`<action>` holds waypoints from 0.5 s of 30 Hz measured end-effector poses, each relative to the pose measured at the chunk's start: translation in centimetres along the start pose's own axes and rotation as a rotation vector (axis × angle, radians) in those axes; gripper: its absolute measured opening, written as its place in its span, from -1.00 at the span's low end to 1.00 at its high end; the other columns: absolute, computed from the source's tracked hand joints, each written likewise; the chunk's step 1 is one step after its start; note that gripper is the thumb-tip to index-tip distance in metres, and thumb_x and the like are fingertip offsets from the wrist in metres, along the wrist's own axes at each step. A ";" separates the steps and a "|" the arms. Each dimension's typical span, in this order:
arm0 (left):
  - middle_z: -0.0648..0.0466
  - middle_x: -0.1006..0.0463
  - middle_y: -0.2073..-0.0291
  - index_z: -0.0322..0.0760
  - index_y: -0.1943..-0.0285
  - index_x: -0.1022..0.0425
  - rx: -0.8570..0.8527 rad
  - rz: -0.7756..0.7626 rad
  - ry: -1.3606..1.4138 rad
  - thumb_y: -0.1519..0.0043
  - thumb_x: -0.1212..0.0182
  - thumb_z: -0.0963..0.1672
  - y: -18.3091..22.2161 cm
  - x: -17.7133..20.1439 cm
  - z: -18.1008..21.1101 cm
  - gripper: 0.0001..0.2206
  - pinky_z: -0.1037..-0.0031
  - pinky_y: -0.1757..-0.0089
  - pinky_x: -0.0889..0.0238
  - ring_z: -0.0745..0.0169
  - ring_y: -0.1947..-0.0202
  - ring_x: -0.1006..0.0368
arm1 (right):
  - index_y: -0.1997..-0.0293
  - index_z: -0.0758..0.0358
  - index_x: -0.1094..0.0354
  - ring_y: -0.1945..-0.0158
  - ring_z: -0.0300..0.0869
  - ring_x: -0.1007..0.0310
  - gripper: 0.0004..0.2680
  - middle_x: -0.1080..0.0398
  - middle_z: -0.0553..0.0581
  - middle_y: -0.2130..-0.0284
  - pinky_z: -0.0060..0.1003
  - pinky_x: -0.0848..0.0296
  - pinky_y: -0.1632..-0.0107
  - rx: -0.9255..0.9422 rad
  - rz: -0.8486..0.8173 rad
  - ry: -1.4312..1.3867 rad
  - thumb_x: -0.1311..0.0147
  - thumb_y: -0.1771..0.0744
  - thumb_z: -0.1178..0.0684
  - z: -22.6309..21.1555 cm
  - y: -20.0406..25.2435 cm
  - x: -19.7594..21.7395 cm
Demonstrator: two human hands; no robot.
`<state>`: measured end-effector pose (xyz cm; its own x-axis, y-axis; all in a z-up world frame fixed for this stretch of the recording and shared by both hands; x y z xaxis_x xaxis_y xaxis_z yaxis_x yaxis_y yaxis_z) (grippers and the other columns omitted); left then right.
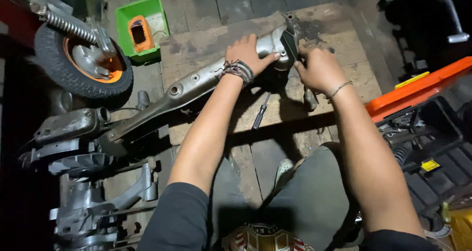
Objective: Sanding a metal motorcycle component by hand using sandpaper to smooth the surface.
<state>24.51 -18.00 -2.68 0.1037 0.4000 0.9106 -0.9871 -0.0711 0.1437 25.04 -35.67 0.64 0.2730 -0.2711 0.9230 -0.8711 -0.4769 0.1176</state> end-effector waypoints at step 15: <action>-0.15 -0.38 -0.17 -0.23 -0.23 -0.24 -0.012 0.020 -0.013 -0.23 0.11 0.34 0.6 -0.3 0.4 -0.27 -0.01 -0.20 -0.10 -0.18 -0.23 -0.33 | -0.13 0.25 -0.50 0.05 0.37 -0.55 -0.73 -0.57 0.42 0.26 0.25 -0.50 -0.01 -0.039 0.048 0.072 -0.05 -0.36 -0.02 1.9 -1.0 -1.5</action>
<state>23.93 -18.50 -2.67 0.0850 0.3864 0.9184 -0.9904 -0.0677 0.1202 26.32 -36.36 -1.59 0.2018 -0.2309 0.9518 -0.8978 -0.4320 0.0856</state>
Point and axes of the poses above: each hand's wrist, its own y-axis away from the middle knuckle, its own x-axis out of the back of the hand, z = x × y, the point moved 9 cm from there along -y, towards the middle knuckle
